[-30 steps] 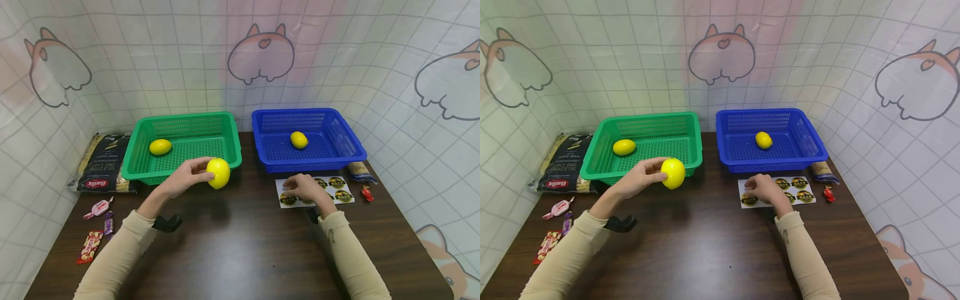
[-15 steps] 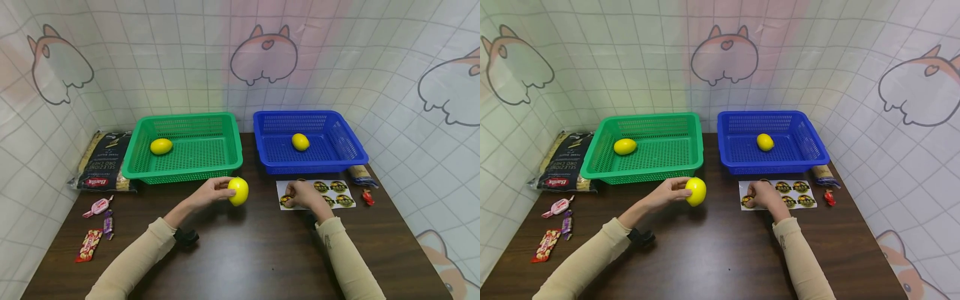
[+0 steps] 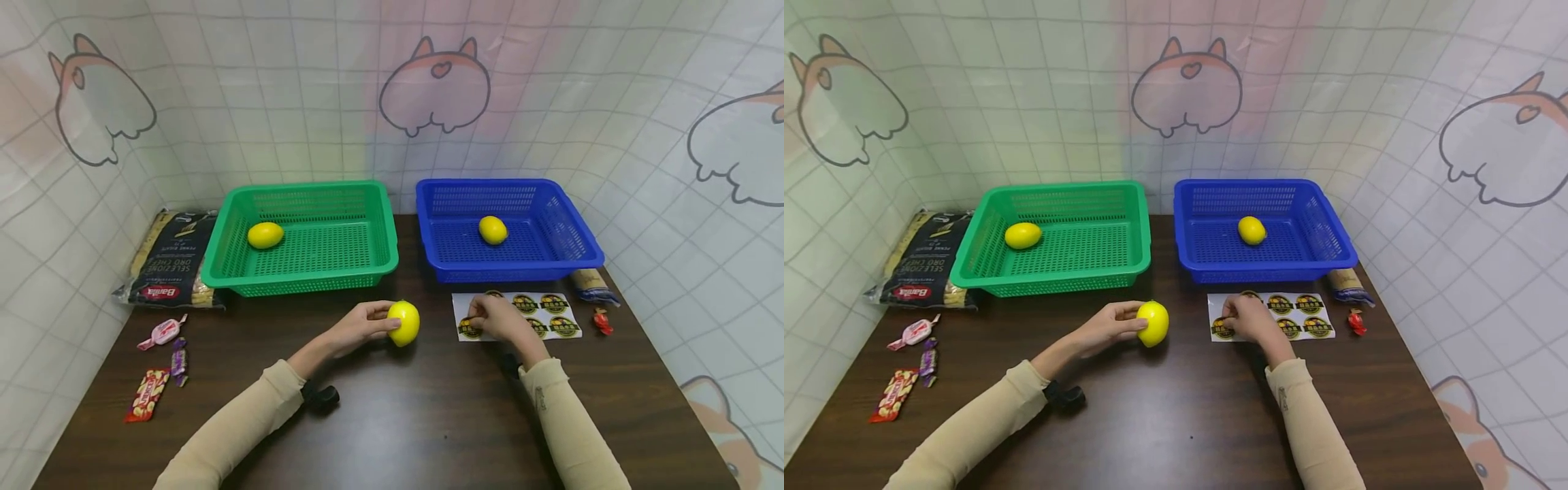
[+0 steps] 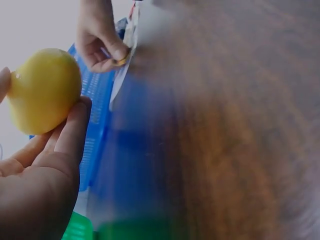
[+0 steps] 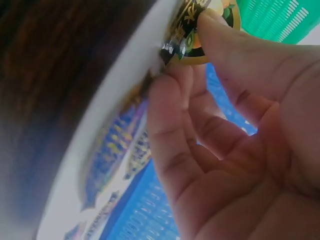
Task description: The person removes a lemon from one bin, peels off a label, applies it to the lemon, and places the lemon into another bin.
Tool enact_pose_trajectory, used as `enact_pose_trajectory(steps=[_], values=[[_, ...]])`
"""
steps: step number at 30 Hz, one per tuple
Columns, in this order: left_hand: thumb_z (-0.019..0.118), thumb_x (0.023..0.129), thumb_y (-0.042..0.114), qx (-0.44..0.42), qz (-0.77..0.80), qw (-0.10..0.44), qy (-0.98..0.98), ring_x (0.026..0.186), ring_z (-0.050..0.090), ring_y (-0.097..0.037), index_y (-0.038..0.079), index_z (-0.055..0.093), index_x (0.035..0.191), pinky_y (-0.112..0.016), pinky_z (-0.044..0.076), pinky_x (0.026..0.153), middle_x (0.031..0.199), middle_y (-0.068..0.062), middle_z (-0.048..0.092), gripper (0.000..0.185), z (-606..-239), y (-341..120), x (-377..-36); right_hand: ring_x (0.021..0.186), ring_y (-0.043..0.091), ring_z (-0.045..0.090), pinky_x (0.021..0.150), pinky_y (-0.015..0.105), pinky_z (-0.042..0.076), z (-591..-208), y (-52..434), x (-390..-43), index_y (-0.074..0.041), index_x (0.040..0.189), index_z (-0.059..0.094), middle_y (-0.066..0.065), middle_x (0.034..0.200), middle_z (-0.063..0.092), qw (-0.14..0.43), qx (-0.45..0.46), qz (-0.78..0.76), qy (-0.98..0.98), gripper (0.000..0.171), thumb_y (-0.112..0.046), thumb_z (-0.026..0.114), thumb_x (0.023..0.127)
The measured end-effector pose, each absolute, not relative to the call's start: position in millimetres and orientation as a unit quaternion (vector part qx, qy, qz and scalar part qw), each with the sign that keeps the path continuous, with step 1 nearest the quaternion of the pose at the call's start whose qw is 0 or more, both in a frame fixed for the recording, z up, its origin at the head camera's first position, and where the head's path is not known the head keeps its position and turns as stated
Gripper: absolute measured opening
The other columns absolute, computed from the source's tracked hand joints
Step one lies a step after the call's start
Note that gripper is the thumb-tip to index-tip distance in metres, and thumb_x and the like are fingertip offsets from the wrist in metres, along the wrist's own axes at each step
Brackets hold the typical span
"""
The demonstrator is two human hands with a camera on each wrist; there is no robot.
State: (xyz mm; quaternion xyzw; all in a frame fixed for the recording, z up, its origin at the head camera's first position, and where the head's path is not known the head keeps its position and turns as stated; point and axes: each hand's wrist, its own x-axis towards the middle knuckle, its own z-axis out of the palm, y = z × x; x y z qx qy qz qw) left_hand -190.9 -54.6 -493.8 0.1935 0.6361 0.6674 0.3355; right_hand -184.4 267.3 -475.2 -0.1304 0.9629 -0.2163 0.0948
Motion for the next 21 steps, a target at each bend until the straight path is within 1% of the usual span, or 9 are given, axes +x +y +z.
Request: enact_pose_trajectory(steps=[3, 5, 7, 10, 14, 16, 21], values=[[0.062, 0.099, 0.022, 0.180, 0.675, 0.337, 0.631, 0.110, 0.065, -0.013, 0.002, 0.041, 0.148, -0.033, 0.055, 0.104, 0.140, -0.020, 0.057, 0.057, -494.9, -53.2, -189.9, 0.083, 0.020, 0.062, 0.076, 0.038, 0.051, -468.4, 268.4, -181.6, -0.009, 0.091, 0.061, 0.008, 0.089, 0.068, 0.104, -0.132, -0.222, 0.960, 0.007, -0.011, 0.067, 0.093], [0.061, 0.099, 0.022, 0.173, 0.678, 0.336, 0.630, 0.111, 0.064, -0.013, 0.002, 0.040, 0.148, -0.032, 0.054, 0.104, 0.141, -0.020, 0.056, 0.057, -494.4, -53.3, -189.6, 0.087, 0.022, 0.063, 0.075, 0.038, 0.051, -460.0, 267.8, -178.6, -0.009, 0.092, 0.060, 0.010, 0.094, 0.069, 0.110, -0.139, -0.224, 0.958, 0.006, -0.011, 0.065, 0.095], [0.060, 0.100, 0.023, 0.168, 0.680, 0.336, 0.629, 0.112, 0.064, -0.013, 0.002, 0.040, 0.149, -0.032, 0.054, 0.104, 0.142, -0.021, 0.055, 0.057, -493.2, -52.9, -189.6, 0.084, 0.022, 0.062, 0.072, 0.035, 0.050, -449.5, 265.9, -174.6, -0.009, 0.093, 0.059, 0.010, 0.094, 0.069, 0.112, -0.146, -0.234, 0.955, 0.006, -0.011, 0.063, 0.096], [0.059, 0.100, 0.023, 0.170, 0.679, 0.340, 0.628, 0.114, 0.063, -0.013, 0.002, 0.037, 0.150, -0.032, 0.053, 0.105, 0.144, -0.022, 0.052, 0.058, -492.8, -51.9, -190.1, 0.079, 0.018, 0.059, 0.068, 0.030, 0.047, -431.6, 258.2, -168.3, -0.010, 0.094, 0.059, 0.008, 0.092, 0.069, 0.096, -0.163, -0.265, 0.945, 0.006, -0.013, 0.063, 0.097], [0.059, 0.101, 0.024, 0.178, 0.677, 0.350, 0.622, 0.116, 0.062, -0.012, 0.003, 0.035, 0.152, -0.035, 0.053, 0.107, 0.148, -0.023, 0.049, 0.060, -493.9, -49.2, -187.7, 0.083, 0.015, 0.064, 0.070, 0.027, 0.051, -412.8, 238.1, -162.1, -0.013, 0.098, 0.062, 0.005, 0.097, 0.069, 0.073, -0.191, -0.347, 0.915, 0.005, -0.018, 0.064, 0.097], [0.058, 0.101, 0.024, 0.179, 0.677, 0.357, 0.619, 0.118, 0.062, -0.012, 0.003, 0.035, 0.152, -0.036, 0.052, 0.107, 0.149, -0.023, 0.048, 0.060, -494.3, -47.8, -185.4, 0.084, 0.015, 0.066, 0.072, 0.025, 0.054, -408.8, 226.3, -160.7, -0.013, 0.099, 0.064, 0.006, 0.098, 0.069, 0.073, -0.204, -0.388, 0.896, 0.006, -0.019, 0.066, 0.096], [0.057, 0.102, 0.027, 0.179, 0.684, 0.369, 0.603, 0.124, 0.059, -0.015, 0.003, 0.034, 0.152, -0.040, 0.051, 0.108, 0.153, -0.022, 0.044, 0.060, -496.0, -45.1, -180.6, 0.074, 0.015, 0.063, 0.067, 0.021, 0.053, -411.4, 202.7, -160.5, -0.009, 0.100, 0.067, 0.009, 0.090, 0.067, 0.094, -0.209, -0.446, 0.865, 0.014, -0.019, 0.071, 0.092]])
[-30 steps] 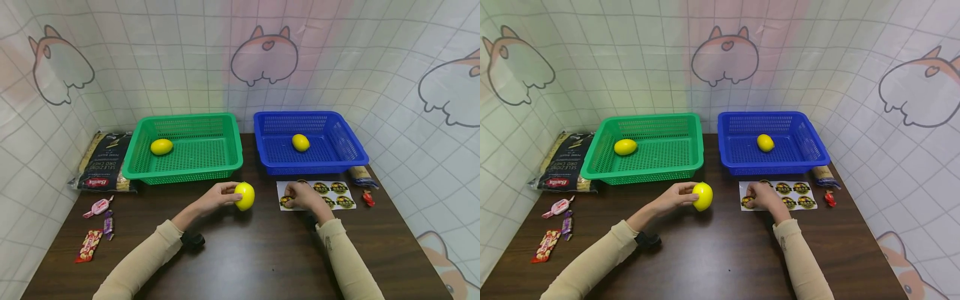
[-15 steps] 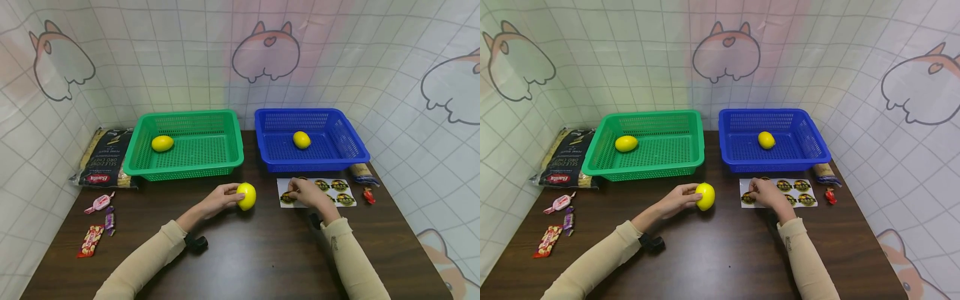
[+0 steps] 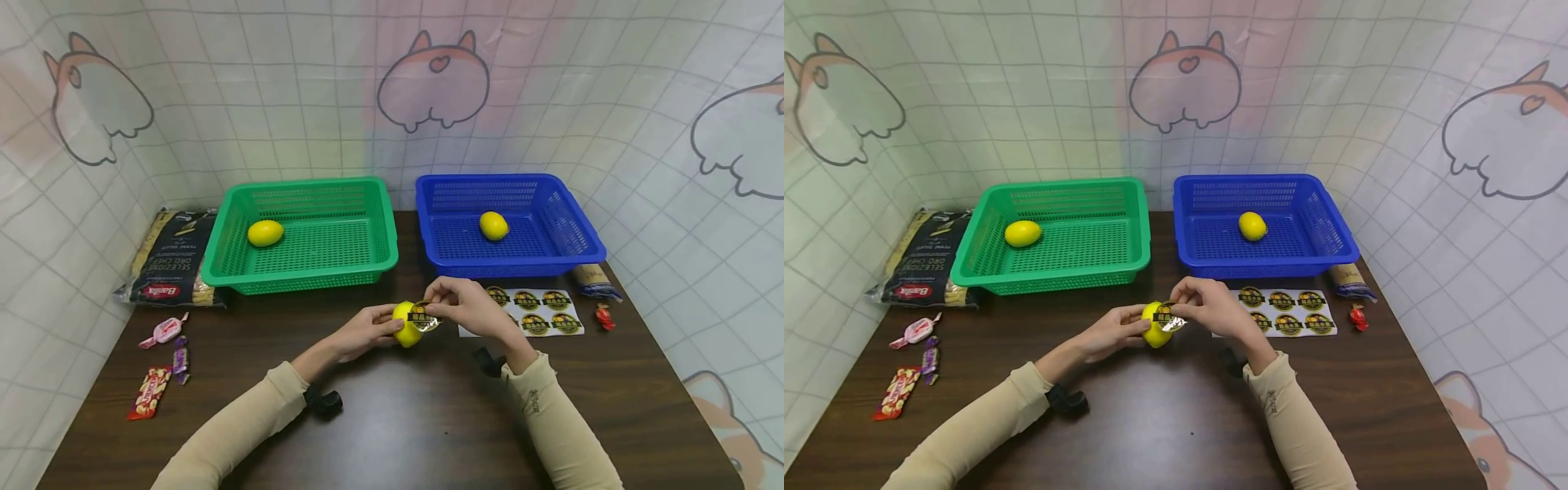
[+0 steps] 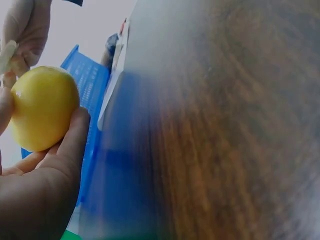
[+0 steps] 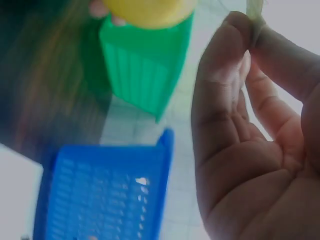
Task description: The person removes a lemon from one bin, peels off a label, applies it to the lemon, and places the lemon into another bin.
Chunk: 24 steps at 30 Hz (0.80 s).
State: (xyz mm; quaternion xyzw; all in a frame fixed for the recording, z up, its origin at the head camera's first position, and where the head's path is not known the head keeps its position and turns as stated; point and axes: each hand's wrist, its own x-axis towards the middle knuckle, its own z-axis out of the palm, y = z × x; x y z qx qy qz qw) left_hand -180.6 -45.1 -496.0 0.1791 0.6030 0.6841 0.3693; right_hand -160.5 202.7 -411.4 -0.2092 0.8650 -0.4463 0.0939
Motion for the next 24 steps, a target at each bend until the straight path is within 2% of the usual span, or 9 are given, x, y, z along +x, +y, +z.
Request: enact_pose_trajectory(steps=[7, 12, 15, 20, 24], values=[[0.054, 0.103, 0.030, 0.180, 0.707, 0.377, 0.571, 0.126, 0.058, -0.019, 0.002, 0.030, 0.153, -0.043, 0.049, 0.110, 0.155, -0.024, 0.039, 0.061, -500.8, -45.7, -176.7, 0.071, 0.013, 0.062, 0.062, 0.021, 0.052, -423.4, 186.9, -163.0, -0.008, 0.098, 0.068, 0.009, 0.086, 0.070, 0.096, -0.180, -0.461, 0.864, 0.018, -0.020, 0.076, 0.088], [0.053, 0.103, 0.034, 0.184, 0.711, 0.381, 0.562, 0.136, 0.053, -0.031, 0.002, 0.027, 0.155, -0.046, 0.047, 0.111, 0.156, -0.025, 0.037, 0.066, -503.2, -45.7, -175.5, 0.068, 0.012, 0.062, 0.061, 0.023, 0.053, -428.9, 181.7, -163.0, -0.009, 0.095, 0.069, 0.008, 0.084, 0.071, 0.084, -0.154, -0.463, 0.869, 0.017, -0.021, 0.078, 0.086], [0.049, 0.105, 0.030, 0.179, 0.712, 0.393, 0.554, 0.140, 0.047, -0.035, 0.003, 0.023, 0.156, -0.047, 0.046, 0.111, 0.158, -0.024, 0.034, 0.064, -502.8, -44.6, -174.6, 0.067, 0.012, 0.062, 0.060, 0.024, 0.055, -430.7, 180.7, -161.5, -0.009, 0.094, 0.070, 0.008, 0.083, 0.072, 0.086, -0.140, -0.464, 0.871, 0.019, -0.021, 0.080, 0.085], [0.042, 0.108, 0.024, 0.149, 0.716, 0.400, 0.552, 0.134, 0.053, -0.029, 0.006, 0.025, 0.156, -0.048, 0.047, 0.112, 0.156, -0.024, 0.035, 0.054, -497.1, -41.8, -174.5, 0.065, 0.011, 0.063, 0.060, 0.024, 0.056, -432.0, 180.1, -160.1, -0.009, 0.094, 0.070, 0.007, 0.081, 0.072, 0.076, -0.135, -0.448, 0.880, 0.020, -0.022, 0.081, 0.084], [0.038, 0.108, 0.035, 0.120, 0.718, 0.397, 0.559, 0.124, 0.058, -0.023, 0.005, 0.028, 0.155, -0.049, 0.046, 0.113, 0.153, -0.023, 0.037, 0.056, -492.9, -40.8, -174.8, 0.067, 0.010, 0.064, 0.062, 0.024, 0.055, -432.0, 178.7, -160.3, -0.011, 0.095, 0.071, 0.005, 0.082, 0.073, 0.066, -0.139, -0.427, 0.891, 0.020, -0.024, 0.081, 0.083]])
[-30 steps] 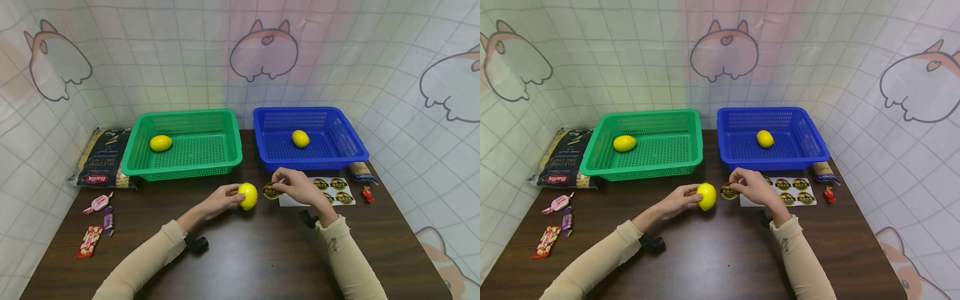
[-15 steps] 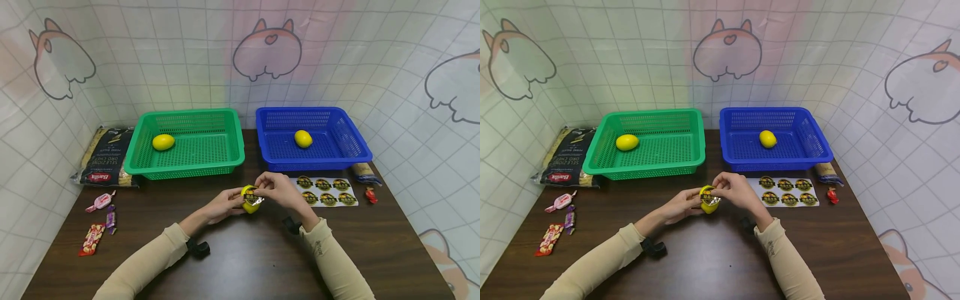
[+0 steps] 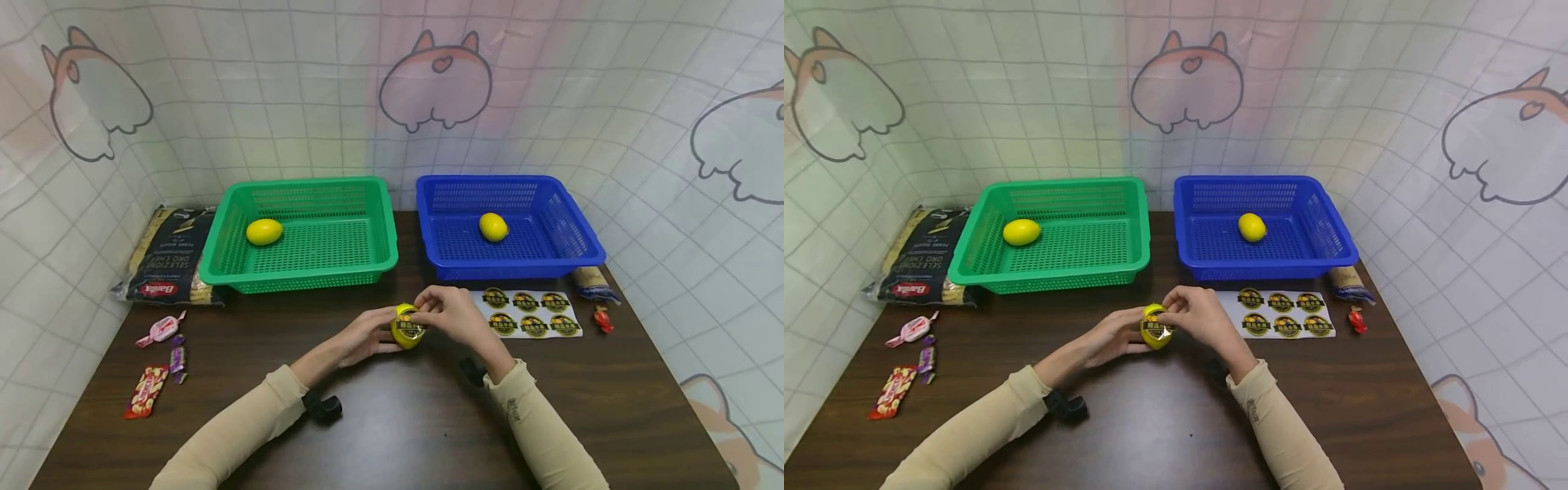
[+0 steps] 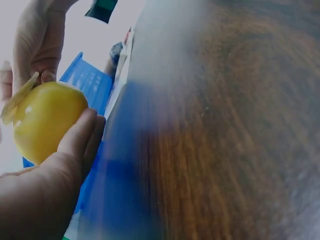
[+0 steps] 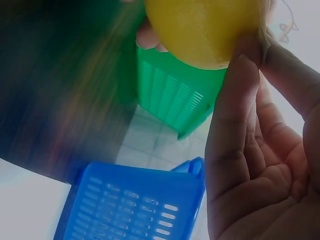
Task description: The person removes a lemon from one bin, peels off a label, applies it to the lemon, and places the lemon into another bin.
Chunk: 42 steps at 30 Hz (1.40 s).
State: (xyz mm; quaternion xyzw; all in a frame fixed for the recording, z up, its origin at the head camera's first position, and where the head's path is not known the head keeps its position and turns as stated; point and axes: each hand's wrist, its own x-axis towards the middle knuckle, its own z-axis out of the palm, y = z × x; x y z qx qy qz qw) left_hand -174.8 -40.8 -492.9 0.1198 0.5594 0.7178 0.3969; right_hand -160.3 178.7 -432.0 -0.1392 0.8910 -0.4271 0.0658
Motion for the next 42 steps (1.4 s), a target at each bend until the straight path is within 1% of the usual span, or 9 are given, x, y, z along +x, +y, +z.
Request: enact_pose_trajectory(steps=[3, 10, 15, 21, 25, 29, 32, 36, 42], values=[[0.039, 0.107, 0.039, 0.121, 0.713, 0.394, 0.566, 0.124, 0.058, -0.024, 0.003, 0.027, 0.154, -0.051, 0.045, 0.114, 0.152, -0.023, 0.037, 0.061, -492.2, -42.0, -173.6, 0.068, 0.010, 0.064, 0.062, 0.023, 0.054, -433.3, 176.3, -159.8, -0.011, 0.095, 0.071, 0.004, 0.082, 0.073, 0.061, -0.144, -0.420, 0.894, 0.021, -0.024, 0.081, 0.083], [0.054, 0.103, 0.023, 0.124, 0.703, 0.375, 0.592, 0.117, 0.064, -0.018, 0.003, 0.037, 0.150, -0.046, 0.053, 0.105, 0.147, -0.022, 0.049, 0.054, -497.0, -42.9, -169.7, 0.069, 0.007, 0.065, 0.062, 0.021, 0.055, -438.5, 172.1, -156.9, -0.011, 0.095, 0.071, 0.003, 0.083, 0.074, 0.055, -0.156, -0.405, 0.899, 0.022, -0.026, 0.081, 0.083], [0.056, 0.102, 0.024, 0.115, 0.704, 0.361, 0.601, 0.115, 0.065, -0.019, 0.003, 0.037, 0.150, -0.045, 0.055, 0.103, 0.147, -0.023, 0.050, 0.056, -499.6, -43.3, -167.7, 0.070, 0.008, 0.065, 0.062, 0.022, 0.054, -443.4, 171.9, -157.1, -0.012, 0.096, 0.071, 0.003, 0.085, 0.074, 0.056, -0.155, -0.423, 0.891, 0.022, -0.030, 0.079, 0.085], [0.054, 0.104, 0.029, 0.111, 0.705, 0.359, 0.602, 0.115, 0.066, -0.020, 0.005, 0.033, 0.152, -0.042, 0.056, 0.102, 0.148, -0.024, 0.047, 0.058, -500.1, -45.6, -166.4, 0.093, 0.015, 0.069, 0.080, 0.032, 0.057, -449.5, 172.0, -157.2, -0.011, 0.119, 0.064, 0.009, 0.111, 0.072, 0.121, -0.153, -0.456, 0.868, 0.037, -0.038, 0.068, 0.094], [0.052, 0.104, 0.033, 0.133, 0.707, 0.357, 0.596, 0.117, 0.066, -0.019, 0.005, 0.032, 0.152, -0.041, 0.055, 0.103, 0.148, -0.024, 0.046, 0.059, -498.5, -45.1, -166.5, 0.109, 0.022, 0.066, 0.093, 0.038, 0.057, -450.3, 169.2, -157.0, -0.012, 0.133, 0.056, 0.011, 0.126, 0.066, 0.152, -0.162, -0.460, 0.860, 0.052, -0.044, 0.067, 0.093], [0.052, 0.104, 0.034, 0.148, 0.706, 0.362, 0.590, 0.118, 0.065, -0.019, 0.005, 0.029, 0.154, -0.039, 0.055, 0.103, 0.149, -0.024, 0.044, 0.062, -496.9, -44.3, -166.2, 0.108, 0.023, 0.066, 0.086, 0.035, 0.059, -453.0, 169.4, -158.3, -0.010, 0.135, 0.055, 0.013, 0.127, 0.066, 0.170, -0.164, -0.487, 0.840, 0.056, -0.041, 0.070, 0.092], [0.051, 0.104, 0.034, 0.151, 0.707, 0.365, 0.586, 0.119, 0.064, -0.019, 0.006, 0.027, 0.155, -0.039, 0.055, 0.104, 0.149, -0.024, 0.044, 0.062, -495.8, -45.3, -166.0, 0.104, 0.022, 0.068, 0.082, 0.040, 0.062, -456.1, 171.2, -159.2, -0.007, 0.136, 0.055, 0.018, 0.125, 0.066, 0.190, -0.155, -0.531, 0.811, 0.053, -0.032, 0.072, 0.092], [0.049, 0.105, 0.033, 0.162, 0.711, 0.365, 0.579, 0.120, 0.064, -0.020, 0.007, 0.027, 0.156, -0.041, 0.054, 0.104, 0.149, -0.026, 0.044, 0.060, -493.2, -46.6, -166.4, 0.100, 0.018, 0.069, 0.085, 0.049, 0.062, -457.7, 173.3, -159.3, -0.006, 0.136, 0.055, 0.023, 0.125, 0.066, 0.205, -0.142, -0.575, 0.779, 0.051, -0.025, 0.072, 0.092], [0.052, 0.104, 0.032, 0.170, 0.715, 0.353, 0.579, 0.117, 0.066, -0.020, 0.008, 0.027, 0.157, -0.043, 0.054, 0.103, 0.150, -0.027, 0.044, 0.063, -489.0, -48.9, -165.7, 0.100, 0.017, 0.070, 0.088, 0.051, 0.061, -458.2, 178.3, -162.0, -0.007, 0.136, 0.057, 0.022, 0.128, 0.064, 0.214, -0.129, -0.604, 0.757, 0.051, -0.024, 0.073, 0.091]])
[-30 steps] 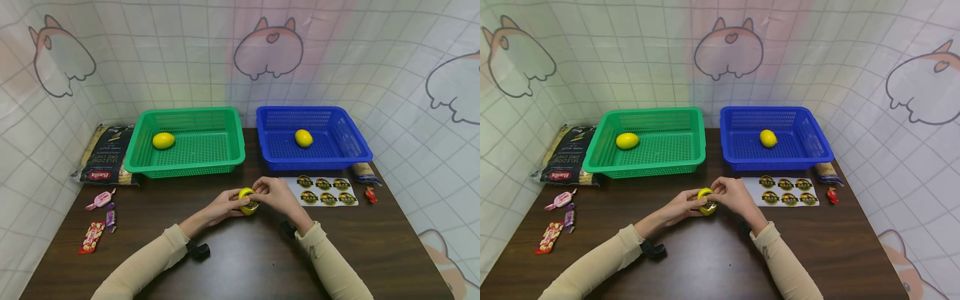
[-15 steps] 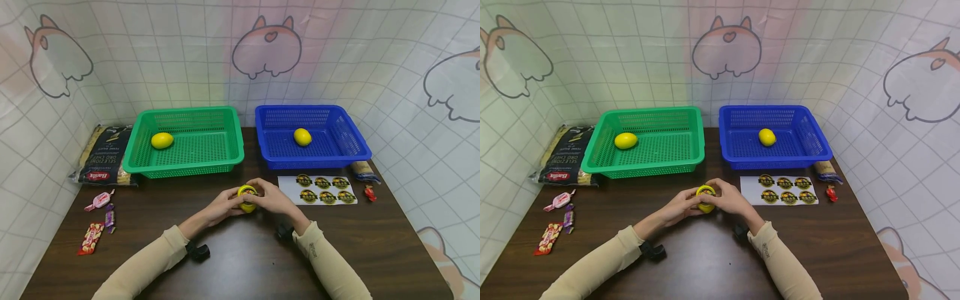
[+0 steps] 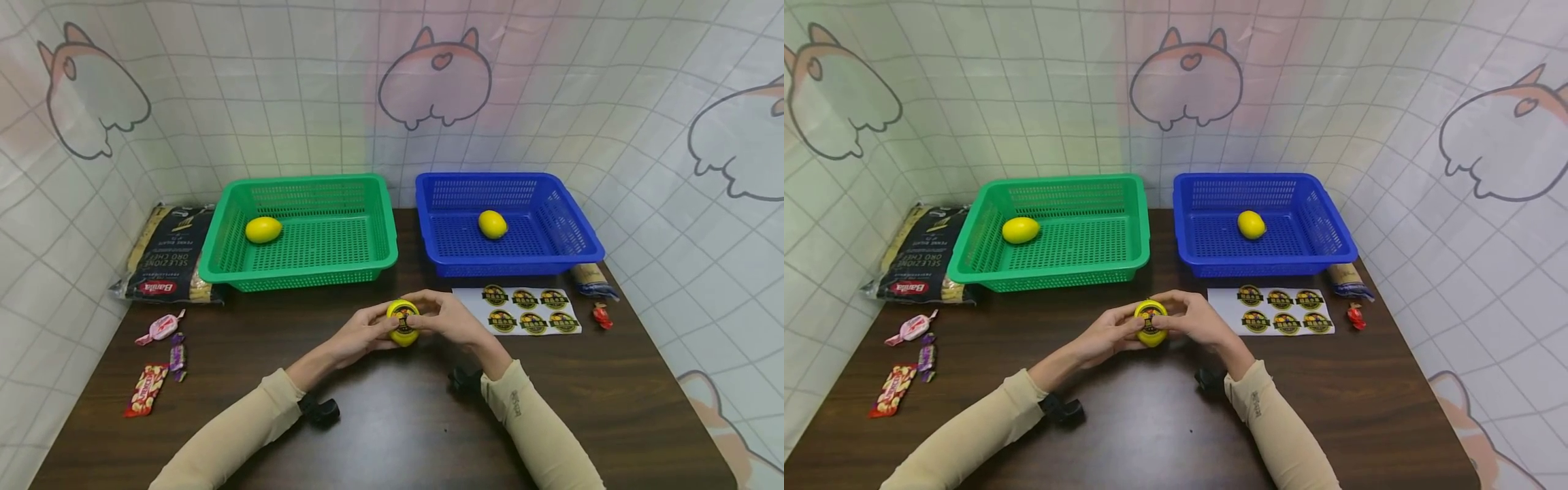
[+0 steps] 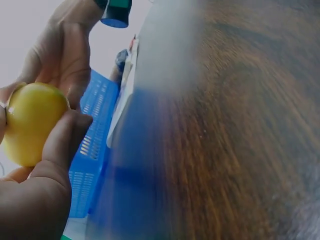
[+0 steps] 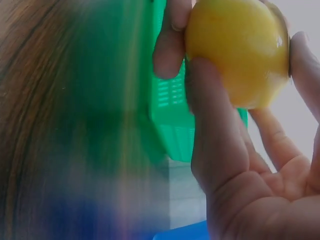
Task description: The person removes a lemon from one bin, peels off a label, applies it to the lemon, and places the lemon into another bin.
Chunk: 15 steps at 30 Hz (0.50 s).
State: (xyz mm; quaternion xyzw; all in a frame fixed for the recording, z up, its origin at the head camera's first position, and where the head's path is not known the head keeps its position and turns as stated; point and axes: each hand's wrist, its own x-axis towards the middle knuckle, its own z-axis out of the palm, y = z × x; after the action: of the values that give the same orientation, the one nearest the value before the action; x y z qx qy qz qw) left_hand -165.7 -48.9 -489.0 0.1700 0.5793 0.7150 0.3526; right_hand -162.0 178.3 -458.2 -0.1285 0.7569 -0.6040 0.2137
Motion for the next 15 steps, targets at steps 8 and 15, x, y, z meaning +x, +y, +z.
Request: enact_pose_trajectory(steps=[8, 15], values=[[0.052, 0.103, 0.034, 0.179, 0.729, 0.351, 0.560, 0.118, 0.066, -0.020, 0.010, 0.025, 0.158, -0.044, 0.052, 0.104, 0.152, -0.027, 0.040, 0.065, -487.9, -54.2, -166.2, 0.108, 0.015, 0.067, 0.087, 0.040, 0.062, -456.5, 181.5, -163.4, -0.008, 0.139, 0.056, 0.021, 0.136, 0.060, 0.224, -0.142, -0.629, 0.730, 0.049, -0.023, 0.070, 0.094], [0.052, 0.103, 0.035, 0.175, 0.741, 0.356, 0.542, 0.119, 0.065, -0.019, 0.010, 0.023, 0.159, -0.041, 0.053, 0.104, 0.155, -0.028, 0.035, 0.067, -489.2, -56.1, -166.6, 0.106, 0.012, 0.067, 0.086, 0.039, 0.062, -458.5, 183.4, -165.6, -0.004, 0.142, 0.052, 0.023, 0.139, 0.057, 0.234, -0.152, -0.644, 0.713, 0.050, -0.021, 0.065, 0.097]])
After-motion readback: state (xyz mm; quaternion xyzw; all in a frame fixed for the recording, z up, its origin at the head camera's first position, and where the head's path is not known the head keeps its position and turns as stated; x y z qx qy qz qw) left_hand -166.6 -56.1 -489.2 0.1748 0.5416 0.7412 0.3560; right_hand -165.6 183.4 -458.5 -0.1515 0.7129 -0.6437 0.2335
